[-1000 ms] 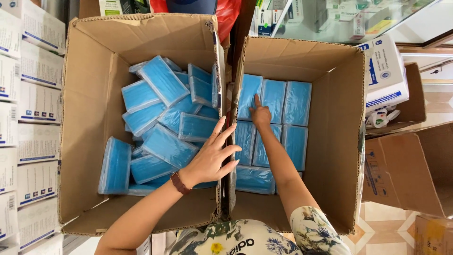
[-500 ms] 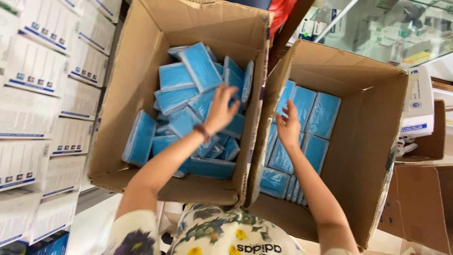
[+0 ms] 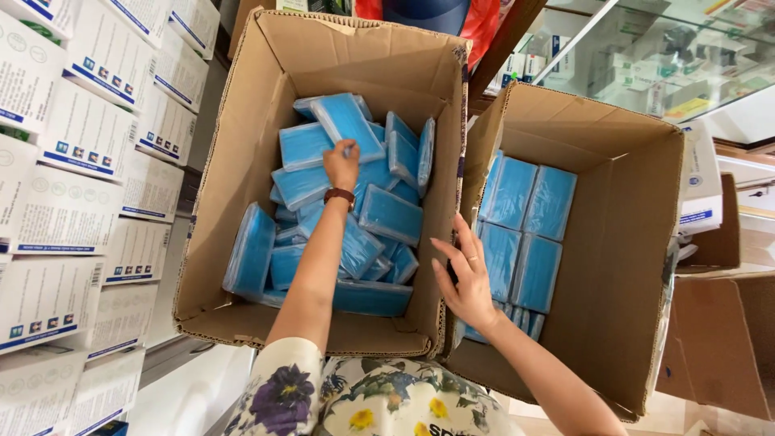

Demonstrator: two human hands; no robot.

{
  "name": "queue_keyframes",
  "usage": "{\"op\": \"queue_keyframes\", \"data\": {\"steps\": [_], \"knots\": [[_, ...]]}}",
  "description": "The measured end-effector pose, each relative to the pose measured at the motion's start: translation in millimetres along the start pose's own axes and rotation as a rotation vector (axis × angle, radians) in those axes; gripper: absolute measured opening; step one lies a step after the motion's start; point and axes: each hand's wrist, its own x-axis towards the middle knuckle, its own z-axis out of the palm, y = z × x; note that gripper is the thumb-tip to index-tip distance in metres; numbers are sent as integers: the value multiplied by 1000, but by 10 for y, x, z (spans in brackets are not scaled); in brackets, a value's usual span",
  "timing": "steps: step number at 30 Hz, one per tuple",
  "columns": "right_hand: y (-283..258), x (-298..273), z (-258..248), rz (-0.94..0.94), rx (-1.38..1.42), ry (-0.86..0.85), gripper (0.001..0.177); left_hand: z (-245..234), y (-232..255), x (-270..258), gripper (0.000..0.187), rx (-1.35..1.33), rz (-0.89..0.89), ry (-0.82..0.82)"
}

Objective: The recorder is organizing blue face masks into cardboard boxes.

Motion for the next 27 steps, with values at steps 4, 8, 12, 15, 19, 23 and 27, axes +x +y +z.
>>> {"op": "queue_keyframes", "data": {"steps": [4, 8, 12, 15, 19, 23, 27], "knots": [[30, -26, 6, 18, -11, 27, 30, -466, 485, -171, 46, -435, 16, 109], [10, -29, -50, 101, 39, 12, 33, -1380, 1424, -690, 73, -885, -160, -156], [28, -42, -137, 217, 265, 45, 37, -1761, 1771, -1215, 56, -857, -60, -488], [4, 7, -300, 522, 679, 42, 45, -1784, 1790, -1448, 44, -812, 248, -528], [470, -68, -411, 657, 1260, 191, 56, -2165, 2218, -1619, 35, -597, 734, -390], [610, -57, -727, 1123, 1373, 254, 77, -2528, 2556, -1701, 35, -328, 1363, -262], [1222, -376, -691, 847, 1170, -46, 62, -2625, 2630, -1763, 47, -131, 1667, -194]]}}
